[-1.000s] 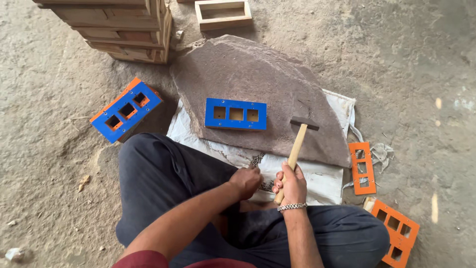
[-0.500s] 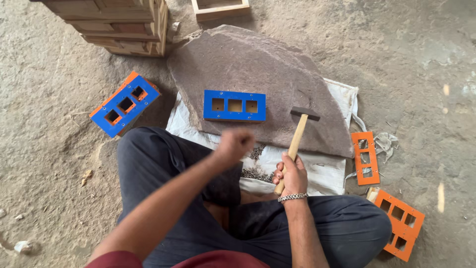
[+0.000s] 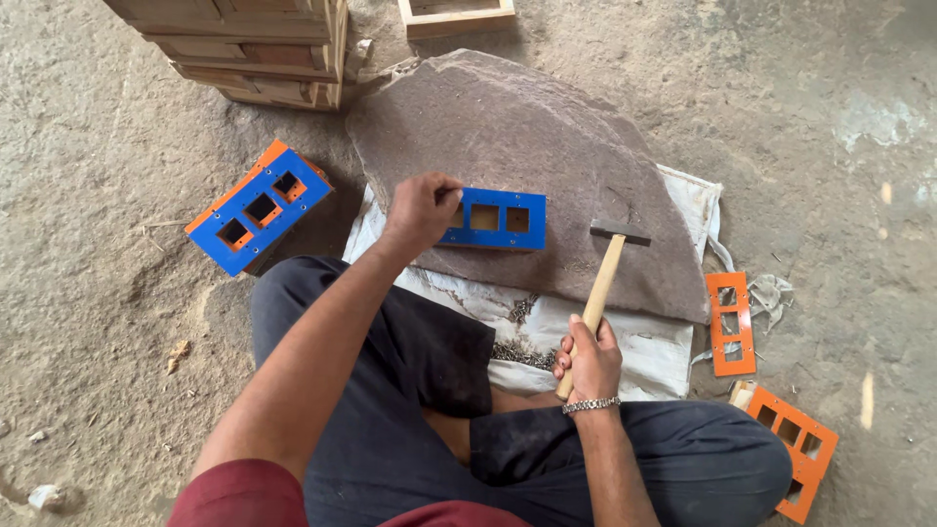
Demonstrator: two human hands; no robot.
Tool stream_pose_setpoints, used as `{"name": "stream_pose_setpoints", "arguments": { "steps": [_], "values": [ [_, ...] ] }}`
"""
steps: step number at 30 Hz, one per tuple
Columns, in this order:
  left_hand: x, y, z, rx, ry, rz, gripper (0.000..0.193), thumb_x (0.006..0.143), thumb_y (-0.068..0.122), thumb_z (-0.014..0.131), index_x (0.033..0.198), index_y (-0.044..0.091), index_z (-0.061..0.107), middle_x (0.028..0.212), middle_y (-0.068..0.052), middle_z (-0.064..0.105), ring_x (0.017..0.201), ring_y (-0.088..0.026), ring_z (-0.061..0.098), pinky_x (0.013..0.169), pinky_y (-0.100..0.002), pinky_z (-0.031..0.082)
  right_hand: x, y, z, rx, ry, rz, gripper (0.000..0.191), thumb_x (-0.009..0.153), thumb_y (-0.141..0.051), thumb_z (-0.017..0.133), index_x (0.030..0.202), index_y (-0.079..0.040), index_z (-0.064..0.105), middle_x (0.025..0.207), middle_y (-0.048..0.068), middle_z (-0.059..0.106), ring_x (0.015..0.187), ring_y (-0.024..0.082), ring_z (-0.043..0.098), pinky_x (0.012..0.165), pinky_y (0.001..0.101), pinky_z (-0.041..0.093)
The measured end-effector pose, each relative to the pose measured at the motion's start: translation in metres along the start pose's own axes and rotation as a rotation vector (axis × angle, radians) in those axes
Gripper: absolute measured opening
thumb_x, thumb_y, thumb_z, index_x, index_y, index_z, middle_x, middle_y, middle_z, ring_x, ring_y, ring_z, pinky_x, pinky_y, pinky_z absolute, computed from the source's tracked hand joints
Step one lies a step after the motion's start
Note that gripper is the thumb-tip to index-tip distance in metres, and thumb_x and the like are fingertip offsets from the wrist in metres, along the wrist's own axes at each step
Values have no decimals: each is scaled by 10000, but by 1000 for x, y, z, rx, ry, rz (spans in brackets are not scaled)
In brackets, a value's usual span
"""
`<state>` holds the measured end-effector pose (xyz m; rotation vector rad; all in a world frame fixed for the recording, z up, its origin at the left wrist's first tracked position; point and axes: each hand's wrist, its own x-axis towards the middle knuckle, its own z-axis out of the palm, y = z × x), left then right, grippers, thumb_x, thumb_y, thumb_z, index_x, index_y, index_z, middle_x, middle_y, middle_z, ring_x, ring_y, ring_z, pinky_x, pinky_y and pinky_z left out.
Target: The person sits on the floor and uses a hammer to drive nails into small wooden frames placed on a cloth. They repeatedly pick up frames, position them, hammer nails, and set them aside.
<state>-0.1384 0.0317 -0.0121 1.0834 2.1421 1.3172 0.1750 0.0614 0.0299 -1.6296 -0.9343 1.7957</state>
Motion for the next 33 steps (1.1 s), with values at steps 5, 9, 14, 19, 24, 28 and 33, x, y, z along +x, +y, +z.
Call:
{"name": "stream_pose_setpoints", "arguments": {
  "steps": [5,9,14,19,24,28,33],
  "values": [
    [-5,-3,7,-9,78,133,182,912,57,694,1068,67,786,940,-172,699,857,-332,698,773,-418,548,-10,-3,7,-96,9,-100,175,960,-151,626,1092,-56,563,617,22,498,414,93,461,330,271,382],
    [-8,-2,11,-34,104,190,172,908,47,684,1056,53,771,990,-162,704,929,-350,683,836,-422,551,-22,-5,12,-257,-11,-242,212,952,-144,617,1140,-56,573,606,5,495,399,71,454,320,259,387],
    [-9,0,13,8,118,239,109,871,62,715,967,41,763,1013,-147,705,999,-360,669,903,-435,544,-31,-4,13,-488,-67,-393,354,973,-177,654,1254,14,555,640,9,559,440,62,501,347,245,421],
    [-10,1,12,-16,88,190,86,886,68,737,962,46,772,957,-126,701,953,-329,685,859,-419,558,-38,-3,17,-892,-86,-597,655,937,-236,707,1520,-57,469,750,88,720,594,145,655,508,313,522],
    [-11,0,13,-62,144,216,115,856,25,732,956,51,781,968,-120,713,941,-331,695,833,-413,561,-47,-11,36,-977,-204,-671,676,941,-272,675,1547,-103,428,1058,181,765,786,228,767,712,365,598],
    [-12,0,15,-79,182,239,124,867,24,731,976,67,773,987,-111,724,950,-318,704,851,-399,574,-49,-17,52,-922,-178,-858,624,976,-280,653,1546,-135,443,1199,237,729,926,286,782,757,393,619],
    [-11,2,16,-151,166,124,363,857,13,735,1203,80,647,979,-107,746,895,-305,726,808,-401,575,-40,-18,58,-1086,-143,-753,632,930,-257,688,1527,-219,483,1121,235,744,954,378,748,755,452,595]
  ]
}}
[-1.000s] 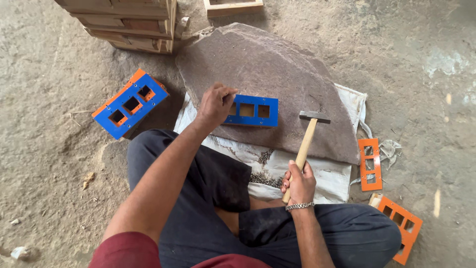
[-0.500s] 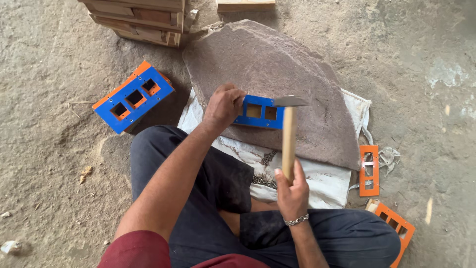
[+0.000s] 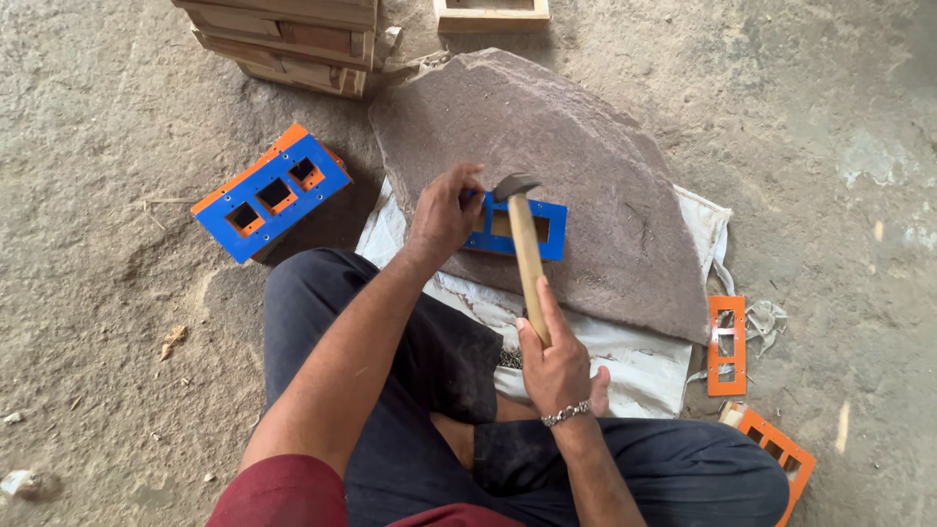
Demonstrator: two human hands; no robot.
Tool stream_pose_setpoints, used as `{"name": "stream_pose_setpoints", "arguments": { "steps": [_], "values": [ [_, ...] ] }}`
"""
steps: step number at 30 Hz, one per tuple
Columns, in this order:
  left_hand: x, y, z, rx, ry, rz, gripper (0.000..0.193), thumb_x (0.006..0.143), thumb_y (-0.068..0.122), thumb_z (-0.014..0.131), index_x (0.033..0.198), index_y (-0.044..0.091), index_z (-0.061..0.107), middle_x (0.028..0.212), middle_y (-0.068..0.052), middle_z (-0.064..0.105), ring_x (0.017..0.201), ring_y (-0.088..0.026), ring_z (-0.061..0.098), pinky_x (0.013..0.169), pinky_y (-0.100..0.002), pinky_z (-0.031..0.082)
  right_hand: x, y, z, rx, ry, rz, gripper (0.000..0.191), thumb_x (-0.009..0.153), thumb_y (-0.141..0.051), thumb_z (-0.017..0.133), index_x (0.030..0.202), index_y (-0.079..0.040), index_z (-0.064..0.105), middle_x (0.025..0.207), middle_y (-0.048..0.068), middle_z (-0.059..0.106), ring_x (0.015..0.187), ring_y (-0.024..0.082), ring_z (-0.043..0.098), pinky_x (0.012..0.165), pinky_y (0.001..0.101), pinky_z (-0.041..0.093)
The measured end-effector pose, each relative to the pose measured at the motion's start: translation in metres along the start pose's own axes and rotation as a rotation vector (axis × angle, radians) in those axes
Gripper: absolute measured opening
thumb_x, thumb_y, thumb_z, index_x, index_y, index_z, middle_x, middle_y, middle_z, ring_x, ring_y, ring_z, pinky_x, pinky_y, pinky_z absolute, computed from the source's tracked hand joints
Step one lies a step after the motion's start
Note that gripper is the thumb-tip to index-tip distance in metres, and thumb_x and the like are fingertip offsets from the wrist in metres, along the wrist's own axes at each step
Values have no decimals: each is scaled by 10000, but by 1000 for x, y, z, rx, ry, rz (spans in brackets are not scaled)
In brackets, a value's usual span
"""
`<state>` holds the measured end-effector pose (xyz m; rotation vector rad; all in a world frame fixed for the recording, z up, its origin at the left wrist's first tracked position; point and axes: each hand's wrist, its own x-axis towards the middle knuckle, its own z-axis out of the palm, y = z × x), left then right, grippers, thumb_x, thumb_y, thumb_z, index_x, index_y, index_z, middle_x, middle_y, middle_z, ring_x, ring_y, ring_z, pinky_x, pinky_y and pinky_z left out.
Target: The person sits on the floor and uses a hammer to drive nails into small wooden frames placed on a cloth. They repeatedly pick up frames, position them, hammer nails, and set them aside.
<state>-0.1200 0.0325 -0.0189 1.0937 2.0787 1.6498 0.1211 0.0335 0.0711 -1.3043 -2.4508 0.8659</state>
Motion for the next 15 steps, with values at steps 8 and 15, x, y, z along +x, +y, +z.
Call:
{"name": "stream_pose_setpoints", "arguments": {
  "steps": [8,15],
  "values": [
    [1,2,-1,-50,-59,-134,473,906,-1,701,1276,59,413,974,-136,768,876,-300,767,764,-399,601,2,0,5,-7,82,-147,615,969,-249,675,1545,-239,458,1101,242,738,952,376,748,770,450,598],
    [2,-2,-1,-73,-73,-142,516,889,-28,692,1299,54,391,982,-144,746,888,-281,759,768,-387,602,0,4,8,-32,-6,1,639,937,-257,692,1538,-230,477,974,191,756,807,307,768,673,417,607]
  ]
}}
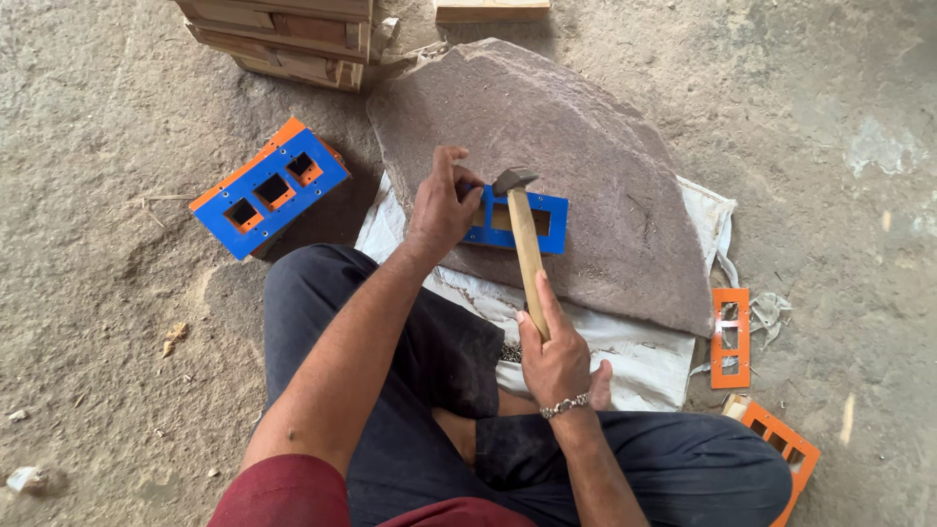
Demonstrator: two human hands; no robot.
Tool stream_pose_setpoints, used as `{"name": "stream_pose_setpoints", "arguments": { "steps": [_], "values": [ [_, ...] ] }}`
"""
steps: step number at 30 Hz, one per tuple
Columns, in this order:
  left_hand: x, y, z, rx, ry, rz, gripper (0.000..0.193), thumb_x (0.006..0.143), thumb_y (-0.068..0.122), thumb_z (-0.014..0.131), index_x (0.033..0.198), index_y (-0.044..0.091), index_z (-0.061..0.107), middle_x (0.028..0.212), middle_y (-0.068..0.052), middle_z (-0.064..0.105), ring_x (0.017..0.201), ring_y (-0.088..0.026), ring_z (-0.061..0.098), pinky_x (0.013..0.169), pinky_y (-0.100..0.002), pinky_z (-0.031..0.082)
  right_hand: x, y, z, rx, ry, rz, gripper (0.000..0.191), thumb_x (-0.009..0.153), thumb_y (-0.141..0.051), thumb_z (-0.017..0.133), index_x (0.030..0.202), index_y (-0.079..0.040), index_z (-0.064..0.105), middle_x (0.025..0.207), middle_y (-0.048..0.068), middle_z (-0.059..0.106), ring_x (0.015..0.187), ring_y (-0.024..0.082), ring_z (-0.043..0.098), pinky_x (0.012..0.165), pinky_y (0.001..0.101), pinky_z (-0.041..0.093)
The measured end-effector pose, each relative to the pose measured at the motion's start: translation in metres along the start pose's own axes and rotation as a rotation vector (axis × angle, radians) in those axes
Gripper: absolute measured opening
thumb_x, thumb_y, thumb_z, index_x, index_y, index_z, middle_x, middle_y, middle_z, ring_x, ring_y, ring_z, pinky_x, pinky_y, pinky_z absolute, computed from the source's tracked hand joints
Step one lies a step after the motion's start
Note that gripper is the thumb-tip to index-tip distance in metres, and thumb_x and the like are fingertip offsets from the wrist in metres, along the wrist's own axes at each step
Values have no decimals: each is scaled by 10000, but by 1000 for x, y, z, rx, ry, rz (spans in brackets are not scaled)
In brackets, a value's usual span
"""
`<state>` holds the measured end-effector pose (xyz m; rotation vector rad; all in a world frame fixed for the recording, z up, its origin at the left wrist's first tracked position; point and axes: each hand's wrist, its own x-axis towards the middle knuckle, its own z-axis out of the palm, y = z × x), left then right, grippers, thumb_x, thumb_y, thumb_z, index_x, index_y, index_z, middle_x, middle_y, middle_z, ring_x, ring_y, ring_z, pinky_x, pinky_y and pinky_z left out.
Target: The person sits on the floor and uses a hammer to drive nails into small wooden frames placed on a cloth. They repeatedly pick up frames, position them, hammer nails, and set them aside.
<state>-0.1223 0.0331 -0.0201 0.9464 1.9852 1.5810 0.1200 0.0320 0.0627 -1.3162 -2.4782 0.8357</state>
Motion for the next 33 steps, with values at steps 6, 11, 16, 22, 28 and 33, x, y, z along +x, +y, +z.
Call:
{"name": "stream_pose_setpoints", "arguments": {
  "steps": [6,11,16,22,28,33],
  "values": [
    [-5,-9,6,-88,75,111,451,892,-71,530,1302,10,359,1081,-164,507,835,-220,570,755,-357,547,4,-31,-83,478,328,-147,609,955,-251,651,1513,-106,454,854,104,737,664,192,680,534,325,557],
    [-9,-18,11,-189,133,197,385,882,-81,457,1246,16,380,1066,-133,437,846,-189,495,801,-351,510,2,-38,-120,543,1127,-609,560,960,-262,676,1477,-115,518,906,167,743,765,283,695,614,383,556],
    [-9,-24,14,129,214,408,317,939,-102,493,1175,69,367,1060,-142,436,908,-238,499,835,-359,511,-4,-10,-4,-124,107,48,512,965,-273,700,1441,-125,582,959,230,750,866,374,710,694,441,555],
    [-9,-26,14,-151,147,100,298,916,-34,510,1188,34,408,969,-103,456,813,-202,510,747,-368,501,-17,29,-6,-35,260,-26,633,940,-231,715,1489,3,503,1104,285,723,884,370,748,731,425,591],
    [-7,-17,8,-170,97,131,310,902,-45,468,1189,27,377,1020,-123,447,856,-207,502,784,-371,508,-17,51,-11,203,308,-82,652,1000,-201,721,1536,24,427,1156,184,715,827,230,723,654,388,606],
    [3,-1,-6,176,-58,208,497,824,109,640,1278,32,451,1180,-166,562,1004,-320,573,916,-437,488,-12,90,10,968,114,655,761,946,-192,668,1602,-157,283,659,33,540,452,121,484,369,329,402]
  ]
}}
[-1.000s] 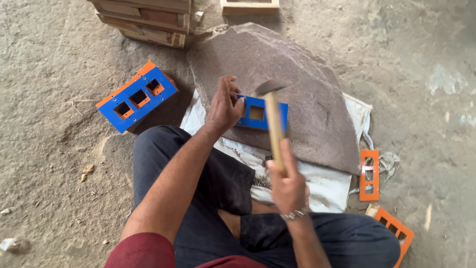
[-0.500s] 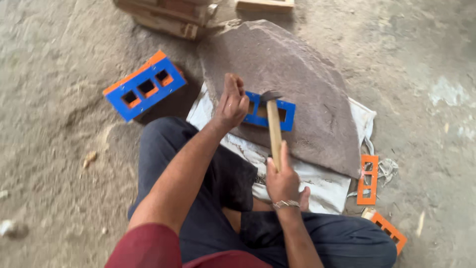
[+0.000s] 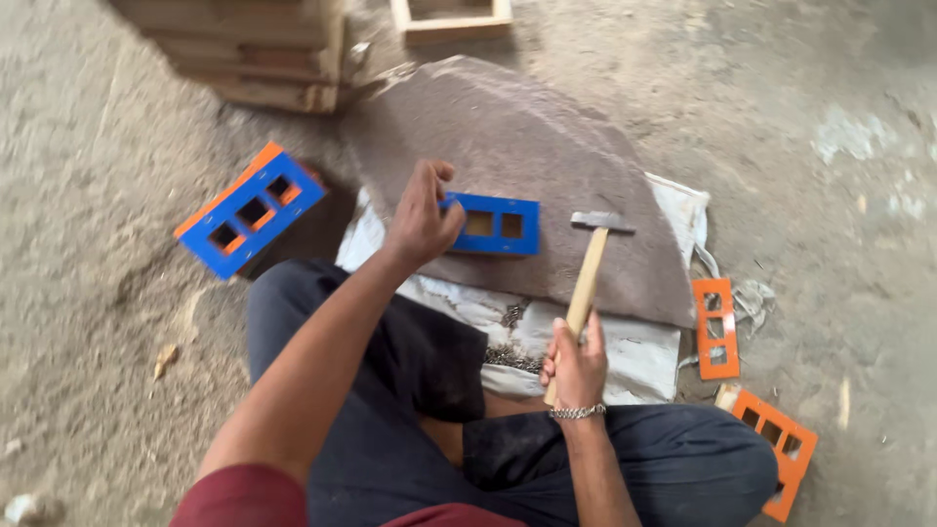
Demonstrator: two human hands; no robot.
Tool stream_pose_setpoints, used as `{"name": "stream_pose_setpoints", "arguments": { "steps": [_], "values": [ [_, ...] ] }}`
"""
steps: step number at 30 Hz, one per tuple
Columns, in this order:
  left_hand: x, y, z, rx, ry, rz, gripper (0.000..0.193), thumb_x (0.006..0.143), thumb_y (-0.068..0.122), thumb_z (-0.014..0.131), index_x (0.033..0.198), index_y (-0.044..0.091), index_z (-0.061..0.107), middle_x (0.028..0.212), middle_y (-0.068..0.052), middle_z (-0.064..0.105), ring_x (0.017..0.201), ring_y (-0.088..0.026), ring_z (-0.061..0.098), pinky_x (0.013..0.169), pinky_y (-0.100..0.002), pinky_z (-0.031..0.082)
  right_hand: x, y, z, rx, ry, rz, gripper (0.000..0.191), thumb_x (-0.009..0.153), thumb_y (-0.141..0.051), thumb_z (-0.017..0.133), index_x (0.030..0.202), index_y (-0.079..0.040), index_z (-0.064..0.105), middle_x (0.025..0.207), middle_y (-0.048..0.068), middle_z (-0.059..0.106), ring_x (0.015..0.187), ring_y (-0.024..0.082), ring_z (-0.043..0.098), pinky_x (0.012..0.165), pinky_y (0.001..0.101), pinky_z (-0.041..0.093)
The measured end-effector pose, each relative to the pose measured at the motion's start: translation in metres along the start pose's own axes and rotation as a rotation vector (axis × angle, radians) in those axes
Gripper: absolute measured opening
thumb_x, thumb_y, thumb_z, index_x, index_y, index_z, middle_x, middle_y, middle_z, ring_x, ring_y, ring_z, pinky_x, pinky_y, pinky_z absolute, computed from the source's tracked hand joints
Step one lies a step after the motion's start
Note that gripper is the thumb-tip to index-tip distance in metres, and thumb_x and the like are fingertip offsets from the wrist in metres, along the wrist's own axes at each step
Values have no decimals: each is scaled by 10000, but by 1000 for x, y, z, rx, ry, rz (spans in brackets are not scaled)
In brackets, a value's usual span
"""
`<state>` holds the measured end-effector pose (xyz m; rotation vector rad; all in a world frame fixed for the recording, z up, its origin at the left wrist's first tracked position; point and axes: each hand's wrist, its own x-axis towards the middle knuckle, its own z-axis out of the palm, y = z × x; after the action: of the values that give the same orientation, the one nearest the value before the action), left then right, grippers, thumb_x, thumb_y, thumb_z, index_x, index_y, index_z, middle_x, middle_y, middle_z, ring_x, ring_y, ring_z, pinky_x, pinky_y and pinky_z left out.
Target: The person sits on the floor and uses a hammer to drive nails into small wooden frames placed on a cloth. They repeatedly pick up frames, position them, hammer nails, and set them aside.
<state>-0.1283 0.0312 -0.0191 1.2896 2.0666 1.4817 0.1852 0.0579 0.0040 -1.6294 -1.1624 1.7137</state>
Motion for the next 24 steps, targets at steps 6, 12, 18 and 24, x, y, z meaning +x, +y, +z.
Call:
{"name": "stream_pose_setpoints", "arguments": {
  "steps": [6,12,18,24],
  "values": [
    [19,23,-24,509,-549,145,862,665,316,838,1440,163,492,1347,-159,605,1303,-390,532,1091,-519,365,34,48,32,241,62,282,546,960,-271,641,1419,-62,434,780,66,607,505,170,580,413,324,492],
    [12,91,-7,214,-354,-109,925,690,213,915,1449,38,417,1283,-202,595,1155,-348,617,968,-470,515,0,24,76,-397,380,-556,781,928,-354,758,1519,5,394,1363,219,526,1271,297,522,1036,412,480],
    [-12,196,60,-154,-537,128,884,723,133,887,1429,42,364,1302,-165,543,1163,-294,582,1002,-418,506,-40,-93,27,484,207,-389,757,915,-343,764,1486,-2,402,1354,142,575,1248,211,552,1086,367,469],
    [-31,246,80,-274,-878,396,926,828,217,856,1533,13,291,1469,-239,470,1370,-343,513,1122,-481,464,-89,-111,-158,516,526,-478,492,842,-130,767,1299,-28,617,1088,61,680,972,184,676,888,349,594]
  ]
}}
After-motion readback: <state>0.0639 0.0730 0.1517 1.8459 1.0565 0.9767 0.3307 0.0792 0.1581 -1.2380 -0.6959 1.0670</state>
